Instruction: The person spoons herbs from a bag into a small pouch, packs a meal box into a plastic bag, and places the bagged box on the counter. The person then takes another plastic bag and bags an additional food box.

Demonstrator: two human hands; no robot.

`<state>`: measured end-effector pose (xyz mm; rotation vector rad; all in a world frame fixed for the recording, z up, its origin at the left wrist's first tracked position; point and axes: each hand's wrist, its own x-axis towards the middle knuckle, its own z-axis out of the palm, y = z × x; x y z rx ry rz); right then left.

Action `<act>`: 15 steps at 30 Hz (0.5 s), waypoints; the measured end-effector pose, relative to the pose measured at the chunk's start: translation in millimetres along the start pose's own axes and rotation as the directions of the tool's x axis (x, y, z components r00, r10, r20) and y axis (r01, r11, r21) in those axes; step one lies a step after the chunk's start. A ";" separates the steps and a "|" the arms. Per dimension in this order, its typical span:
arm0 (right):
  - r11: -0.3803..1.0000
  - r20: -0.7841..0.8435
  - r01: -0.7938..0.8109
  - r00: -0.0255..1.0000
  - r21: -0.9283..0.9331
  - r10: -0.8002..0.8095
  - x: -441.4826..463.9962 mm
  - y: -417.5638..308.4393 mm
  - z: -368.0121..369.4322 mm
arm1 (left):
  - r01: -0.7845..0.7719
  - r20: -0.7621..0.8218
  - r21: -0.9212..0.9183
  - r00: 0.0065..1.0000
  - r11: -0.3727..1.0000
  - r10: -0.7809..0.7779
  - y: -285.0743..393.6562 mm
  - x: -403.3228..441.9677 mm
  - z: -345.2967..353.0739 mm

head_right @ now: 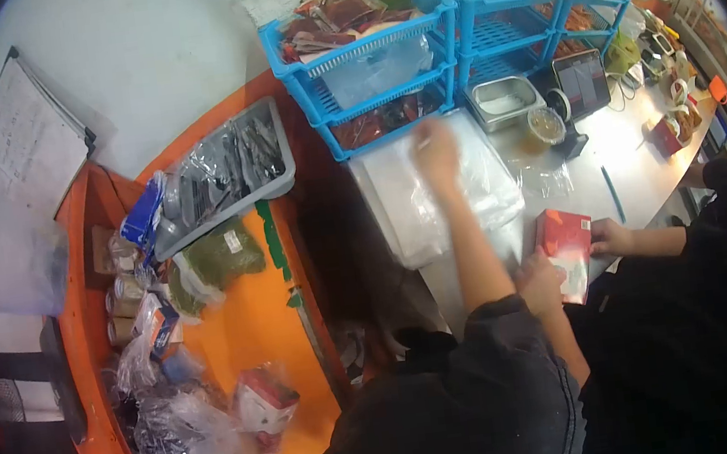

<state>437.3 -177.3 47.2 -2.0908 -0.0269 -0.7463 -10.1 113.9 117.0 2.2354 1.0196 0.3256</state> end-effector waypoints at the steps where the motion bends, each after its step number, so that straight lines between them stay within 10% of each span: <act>1: 0.992 -0.114 0.118 0.986 -0.050 -0.123 40.3 32.5 -17.3 | 0.021 0.019 -0.014 1.000 1.000 -0.020 -8.3 -4.0 13.2; 5: 0.676 -0.038 -0.089 0.995 -0.732 0.090 150.1 117.7 -53.9 | 0.094 0.061 -0.031 0.994 0.995 -0.092 -21.7 -6.4 45.7; 9: 0.526 0.403 0.251 0.893 -0.813 0.198 175.8 249.9 -19.4 | 0.133 0.080 -0.038 0.988 0.990 -0.129 -25.4 -4.1 54.1; 15: 0.633 0.372 0.151 0.899 -0.759 0.231 171.1 179.3 -43.1 | 0.115 0.113 -0.013 0.987 0.993 -0.113 -22.6 3.8 64.0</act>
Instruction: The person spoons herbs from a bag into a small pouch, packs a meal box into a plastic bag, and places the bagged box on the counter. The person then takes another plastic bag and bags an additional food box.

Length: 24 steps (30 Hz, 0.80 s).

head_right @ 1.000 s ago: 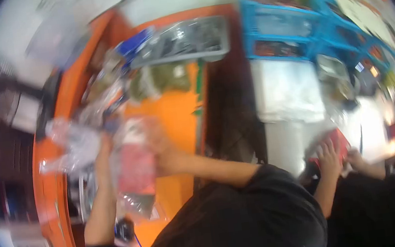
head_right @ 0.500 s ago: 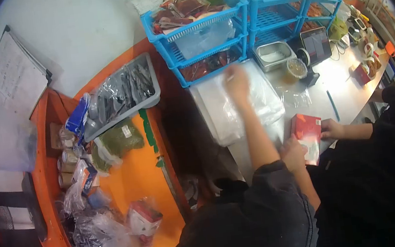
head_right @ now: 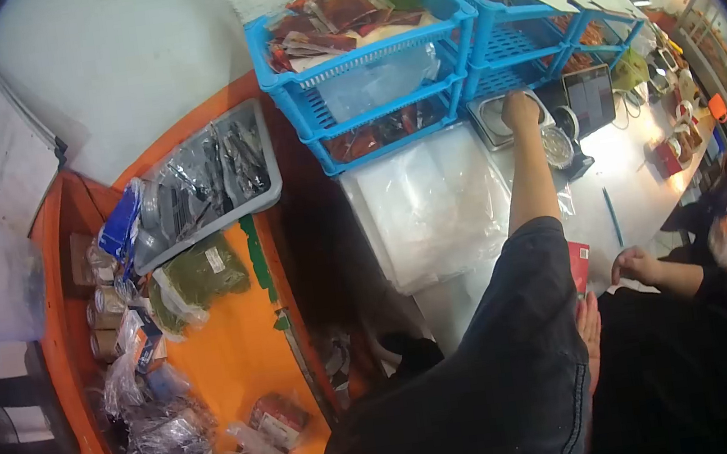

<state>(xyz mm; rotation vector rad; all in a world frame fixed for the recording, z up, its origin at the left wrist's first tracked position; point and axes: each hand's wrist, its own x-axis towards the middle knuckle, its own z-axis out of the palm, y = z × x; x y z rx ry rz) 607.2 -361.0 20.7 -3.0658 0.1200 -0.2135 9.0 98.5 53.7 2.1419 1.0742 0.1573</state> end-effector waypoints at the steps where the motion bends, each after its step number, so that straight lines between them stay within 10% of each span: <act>1: 0.999 -0.046 0.032 0.998 -0.008 -0.032 5.4 6.9 4.7 | -0.011 0.011 0.001 1.000 1.000 0.011 -0.2 1.8 4.3; 15: 0.992 -0.309 0.129 0.944 0.013 -0.118 -17.7 5.7 -21.2 | -0.200 0.129 -0.033 0.971 0.979 0.203 15.1 17.3 18.2; 18: 0.993 -0.598 0.092 0.793 -0.069 -0.115 -43.4 -11.2 -47.8 | -0.268 0.170 -0.028 0.948 0.963 0.268 18.6 20.5 20.6; 20: 0.959 -0.536 -0.115 0.809 0.258 0.241 -58.7 -38.8 -63.5 | -0.304 0.205 -0.030 0.931 0.952 0.303 21.4 21.4 23.5; 24: 0.591 -0.504 0.133 0.686 0.796 0.525 -133.1 -114.1 -61.0 | -0.342 0.235 -0.037 0.910 0.939 0.341 23.5 18.1 27.5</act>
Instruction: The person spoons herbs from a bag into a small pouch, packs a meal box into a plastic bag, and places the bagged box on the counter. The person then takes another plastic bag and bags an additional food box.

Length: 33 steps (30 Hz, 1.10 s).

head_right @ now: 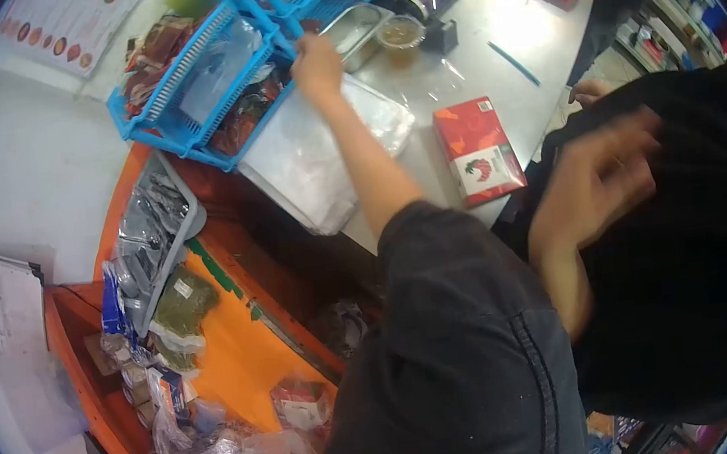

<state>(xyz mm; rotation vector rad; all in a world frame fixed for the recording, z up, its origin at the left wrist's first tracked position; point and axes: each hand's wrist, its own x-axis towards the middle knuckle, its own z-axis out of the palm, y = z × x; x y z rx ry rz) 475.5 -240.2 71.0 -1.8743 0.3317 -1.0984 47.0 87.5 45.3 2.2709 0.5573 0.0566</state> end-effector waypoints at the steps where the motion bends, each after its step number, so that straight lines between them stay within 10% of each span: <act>1: 0.992 0.091 -0.050 0.995 0.111 0.040 -24.6 -12.4 -8.5 | -0.005 0.005 0.000 1.000 1.000 0.005 0.5 -0.7 0.5; 7: 0.866 0.385 -0.351 0.900 0.357 0.206 -149.9 -56.8 -35.9 | -0.032 0.039 0.002 0.999 0.999 0.032 -1.4 -7.6 8.0; 23: 0.908 0.463 -0.263 0.882 0.327 0.089 -136.9 -46.5 -62.3 | 0.208 -0.149 -0.062 0.965 0.976 -0.215 -65.3 -75.4 -8.1; 28: 0.956 0.140 0.265 0.959 -0.125 -0.248 -47.0 -1.1 -51.1 | 0.353 -0.269 -0.117 0.889 0.928 -0.371 -100.1 -131.0 -12.1; 33: 0.306 0.470 0.575 0.809 -0.759 -0.353 94.5 75.1 -8.0 | 0.448 -0.372 -0.211 0.785 0.869 -0.495 -126.8 -172.9 2.0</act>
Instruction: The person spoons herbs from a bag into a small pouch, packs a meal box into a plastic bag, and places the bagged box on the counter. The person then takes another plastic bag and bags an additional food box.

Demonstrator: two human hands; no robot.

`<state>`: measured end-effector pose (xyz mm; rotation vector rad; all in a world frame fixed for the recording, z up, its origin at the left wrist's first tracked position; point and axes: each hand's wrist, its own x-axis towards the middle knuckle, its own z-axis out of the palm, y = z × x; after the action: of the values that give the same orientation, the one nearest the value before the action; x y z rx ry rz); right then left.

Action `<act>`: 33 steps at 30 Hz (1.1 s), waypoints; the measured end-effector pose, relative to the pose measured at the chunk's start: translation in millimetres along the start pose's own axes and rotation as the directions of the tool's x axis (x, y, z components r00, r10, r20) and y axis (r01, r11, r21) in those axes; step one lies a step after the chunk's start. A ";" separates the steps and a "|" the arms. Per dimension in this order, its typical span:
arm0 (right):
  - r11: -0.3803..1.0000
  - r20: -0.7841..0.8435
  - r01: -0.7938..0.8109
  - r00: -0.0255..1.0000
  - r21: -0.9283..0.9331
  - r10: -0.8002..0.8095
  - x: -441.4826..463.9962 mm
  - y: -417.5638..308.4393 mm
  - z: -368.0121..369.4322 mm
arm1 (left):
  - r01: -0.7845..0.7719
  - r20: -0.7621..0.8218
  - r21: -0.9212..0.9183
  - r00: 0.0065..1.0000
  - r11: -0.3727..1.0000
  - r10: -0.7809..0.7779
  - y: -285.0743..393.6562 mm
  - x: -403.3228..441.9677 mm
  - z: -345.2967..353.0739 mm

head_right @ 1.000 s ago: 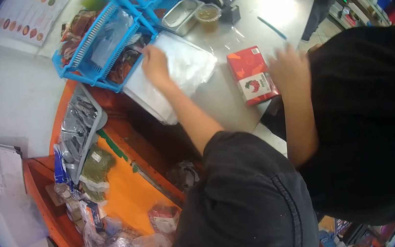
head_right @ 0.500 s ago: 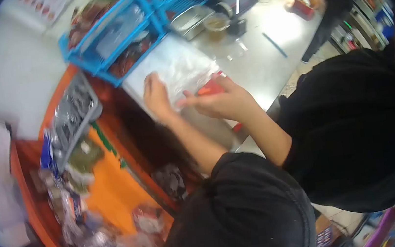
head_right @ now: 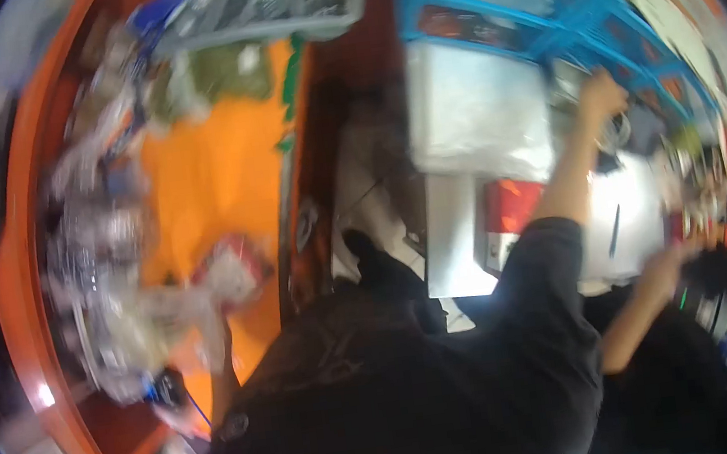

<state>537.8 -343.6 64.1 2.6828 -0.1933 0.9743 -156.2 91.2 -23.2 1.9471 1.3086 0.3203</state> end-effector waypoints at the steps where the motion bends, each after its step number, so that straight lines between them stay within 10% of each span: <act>1: 0.995 0.141 0.044 0.990 -0.095 -0.030 26.6 13.8 53.4 | 0.017 -0.027 -0.026 0.999 1.000 -0.018 -6.8 -6.9 2.3; 5: 0.903 -0.272 0.301 0.937 0.308 -0.220 12.3 -43.6 -34.5 | 0.005 -0.121 -0.260 0.992 0.966 -0.038 5.5 -14.8 17.2; 7: 0.442 -0.322 0.430 0.898 0.788 -0.300 -56.7 -118.8 -97.7 | -0.056 -0.227 -0.414 0.973 0.909 -0.044 32.2 -13.9 11.8; 9: -0.014 -0.514 0.625 0.629 0.780 -0.583 -157.2 -195.2 -187.4 | -0.093 -0.335 -0.442 0.940 0.892 -0.068 42.4 -12.0 7.2; 10: -0.080 -0.163 0.153 0.670 0.985 -0.724 -220.3 -222.1 -213.6 | -0.056 -0.338 -0.440 0.935 0.896 -0.107 52.4 -14.6 9.0; 13: -0.436 -0.487 0.221 0.316 0.873 -0.814 -328.2 -263.4 -342.0 | 0.064 -0.150 -0.595 0.970 0.801 -0.189 47.2 -16.7 -0.9; 15: -0.597 -0.616 0.178 0.081 0.782 -0.783 -367.2 -277.2 -378.6 | -0.102 -0.150 -0.875 0.987 0.473 -0.063 17.1 -10.9 21.9; 16: -0.612 -0.616 0.095 0.026 0.785 -0.787 -385.4 -279.5 -390.1 | -0.143 -0.149 -0.953 0.989 0.265 0.000 2.0 -7.6 33.0; 18: -0.640 -0.636 0.082 -0.069 0.764 -0.769 -408.9 -280.5 -395.0 | -0.300 -0.387 -0.407 0.912 0.863 0.135 11.4 -14.3 31.0; 19: -0.662 -0.652 0.145 -0.111 0.736 -0.750 -417.7 -277.4 -388.1 | -0.290 -0.502 0.069 0.817 0.955 0.284 25.6 -18.5 19.5; 22: -0.661 -0.643 0.213 -0.156 0.720 -0.750 -432.5 -268.5 -382.7 | -0.330 -0.513 0.250 0.752 0.910 0.414 4.5 -38.2 29.3; 27: -0.716 -0.652 0.254 -0.296 0.650 -0.698 -440.1 -274.2 -394.0 | -0.219 -0.651 0.303 0.663 0.928 0.369 -8.3 -45.2 49.3; 33: -0.752 -0.729 0.170 -0.186 0.637 -0.659 -449.5 -289.4 -378.0 | -0.235 -0.704 0.067 0.677 0.970 0.212 -19.2 -48.0 53.4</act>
<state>28.2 60.6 -10.8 1.7505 3.1531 -0.6393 -159.9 29.0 -63.8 2.0344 1.4924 1.3243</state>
